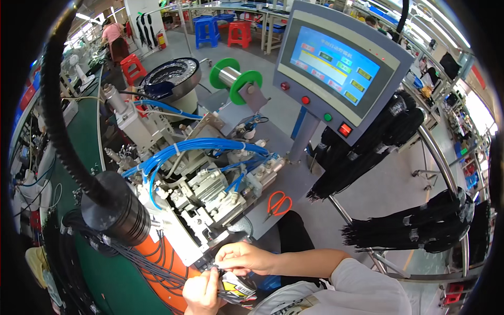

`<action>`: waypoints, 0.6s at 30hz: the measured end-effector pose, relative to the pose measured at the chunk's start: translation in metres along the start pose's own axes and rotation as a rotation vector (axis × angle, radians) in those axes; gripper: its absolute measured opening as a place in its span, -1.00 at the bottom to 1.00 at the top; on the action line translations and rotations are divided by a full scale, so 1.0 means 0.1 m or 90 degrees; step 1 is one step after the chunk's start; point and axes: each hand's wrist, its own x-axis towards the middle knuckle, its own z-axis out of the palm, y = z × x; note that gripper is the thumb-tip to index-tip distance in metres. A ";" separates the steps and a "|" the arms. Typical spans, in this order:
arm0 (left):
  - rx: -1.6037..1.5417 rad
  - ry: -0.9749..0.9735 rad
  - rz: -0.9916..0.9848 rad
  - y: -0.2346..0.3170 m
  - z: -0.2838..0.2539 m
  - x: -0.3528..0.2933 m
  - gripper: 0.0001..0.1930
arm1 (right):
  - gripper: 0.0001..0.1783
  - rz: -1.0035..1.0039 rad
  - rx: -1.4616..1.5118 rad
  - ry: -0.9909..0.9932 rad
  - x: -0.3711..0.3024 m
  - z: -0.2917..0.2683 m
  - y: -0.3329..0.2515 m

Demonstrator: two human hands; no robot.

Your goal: The person picks up a bundle of cables, sorts the wire ends by hand, and inserts the individual wires one by one into a machine.

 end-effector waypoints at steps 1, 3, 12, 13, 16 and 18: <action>-0.013 -0.020 -0.005 0.00 0.01 0.00 -0.60 | -0.87 0.004 0.001 -0.003 0.02 0.02 0.05; -0.061 -0.006 -0.043 0.03 0.04 -0.01 -0.68 | -0.90 -0.218 -0.238 0.073 0.05 0.09 0.13; -0.274 0.010 -0.307 0.05 -0.04 0.03 -0.94 | -0.52 -0.654 -0.927 0.151 -0.04 0.32 0.21; -0.283 0.025 -0.301 0.04 -0.02 0.01 -0.94 | -0.47 -0.690 -0.982 0.147 -0.01 0.31 0.22; -0.212 0.005 -0.206 0.02 0.06 0.02 -0.90 | -0.57 -0.529 -0.775 0.156 -0.09 0.22 0.15; -0.156 -0.026 -0.160 0.04 0.06 0.06 -0.89 | -0.70 -0.352 -0.420 0.141 -0.14 0.17 0.10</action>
